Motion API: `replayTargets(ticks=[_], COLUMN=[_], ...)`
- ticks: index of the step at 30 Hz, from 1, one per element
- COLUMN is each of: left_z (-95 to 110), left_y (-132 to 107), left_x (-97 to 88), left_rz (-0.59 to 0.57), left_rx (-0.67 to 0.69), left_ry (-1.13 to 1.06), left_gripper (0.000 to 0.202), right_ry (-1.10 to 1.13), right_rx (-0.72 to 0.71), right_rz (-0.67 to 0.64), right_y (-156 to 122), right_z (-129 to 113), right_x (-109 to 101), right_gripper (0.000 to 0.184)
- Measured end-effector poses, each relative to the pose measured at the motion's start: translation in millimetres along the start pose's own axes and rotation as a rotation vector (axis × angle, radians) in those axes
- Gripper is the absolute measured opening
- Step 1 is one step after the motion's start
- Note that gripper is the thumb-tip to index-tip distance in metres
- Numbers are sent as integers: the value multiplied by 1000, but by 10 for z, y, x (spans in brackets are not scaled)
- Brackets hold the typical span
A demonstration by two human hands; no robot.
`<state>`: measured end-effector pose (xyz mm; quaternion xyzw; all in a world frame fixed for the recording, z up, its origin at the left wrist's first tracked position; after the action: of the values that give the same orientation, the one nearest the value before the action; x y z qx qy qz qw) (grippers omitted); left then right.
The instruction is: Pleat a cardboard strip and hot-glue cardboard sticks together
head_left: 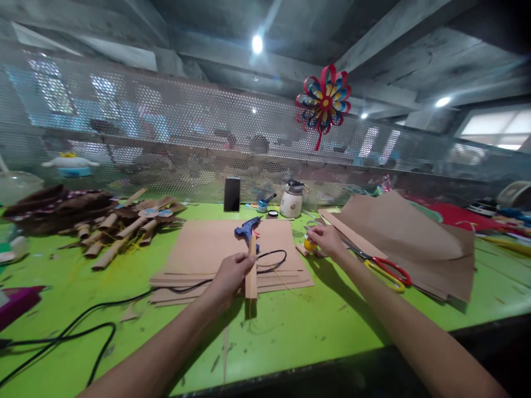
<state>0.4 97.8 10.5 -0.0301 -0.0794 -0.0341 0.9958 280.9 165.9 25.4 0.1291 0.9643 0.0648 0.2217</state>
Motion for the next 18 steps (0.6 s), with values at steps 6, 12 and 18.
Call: replayTargets(ticks=[6,12,18], left_z=[-37,-90,30], left_y=[16,-21,-63], left_x=[-27,19,31], left_rz=[-82,-99,-50], left_rx=[-6,-8,1], left_ry=[-33,-73,-115], left_gripper=[34,34,30], right_ry=[13,38,-33], right_rx=[-43,-43,-86], right_rz=[39,67,-11], right_y=[2,-111,-217], right_z=[44,109,-122], right_x=[83,164,320], right_gripper=[31,38,30])
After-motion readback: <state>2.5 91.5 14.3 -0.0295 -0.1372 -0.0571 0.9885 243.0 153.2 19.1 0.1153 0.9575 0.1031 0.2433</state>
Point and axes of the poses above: each hand's wrist, its own y-axis towards the middle knuckle, its own x-axis out of the palm, z = x × y, the point moved 2 cm from there along y, towards the middle knuckle, and after that the axes turned 9 degrees about x, right-handed, at the moved point
